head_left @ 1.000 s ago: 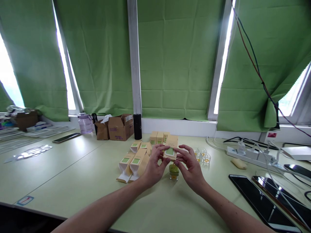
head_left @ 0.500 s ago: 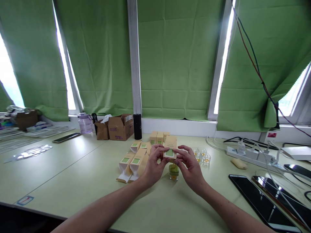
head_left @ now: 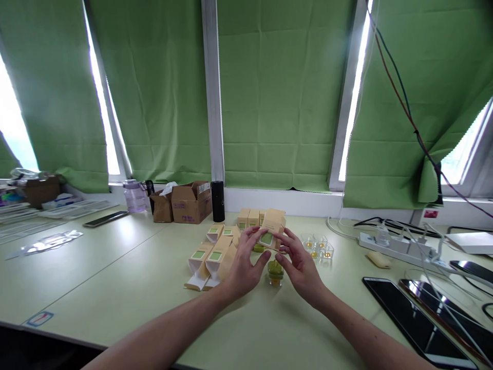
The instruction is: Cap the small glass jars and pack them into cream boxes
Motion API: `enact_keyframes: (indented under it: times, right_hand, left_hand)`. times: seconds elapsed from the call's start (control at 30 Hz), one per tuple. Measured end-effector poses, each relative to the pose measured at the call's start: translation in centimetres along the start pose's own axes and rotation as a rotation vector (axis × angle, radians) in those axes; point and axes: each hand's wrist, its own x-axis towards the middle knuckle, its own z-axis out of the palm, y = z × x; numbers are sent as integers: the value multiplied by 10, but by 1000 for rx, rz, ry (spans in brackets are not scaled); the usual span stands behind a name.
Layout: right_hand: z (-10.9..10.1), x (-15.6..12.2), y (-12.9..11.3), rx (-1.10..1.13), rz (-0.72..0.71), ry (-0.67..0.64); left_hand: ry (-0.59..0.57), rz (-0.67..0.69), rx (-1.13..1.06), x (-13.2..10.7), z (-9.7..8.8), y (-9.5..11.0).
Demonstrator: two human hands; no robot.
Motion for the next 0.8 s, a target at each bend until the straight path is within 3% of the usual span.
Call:
enact_keyframes:
  times: [0.2, 0.4, 0.57, 0.67, 0.8]
  right_hand:
    - [-3, -7, -11, -218, -69, -62]
    - [-5, -10, -24, -297, -229, -153]
    - [-4, -12, -19, -308, -289, -180]
    - [-4, -11, -12, -360, -281, -83]
    - [-6, -6, -8, -523, -119, -68]
  left_hand:
    - [30, 23, 13, 2, -2, 3]
    - [123, -146, -30, 4, -3, -3]
    - [105, -269, -61, 8, -3, -2]
    - [125, -339, -188, 10, -3, -3]
    - [142, -452, -307, 11, -5, -10]
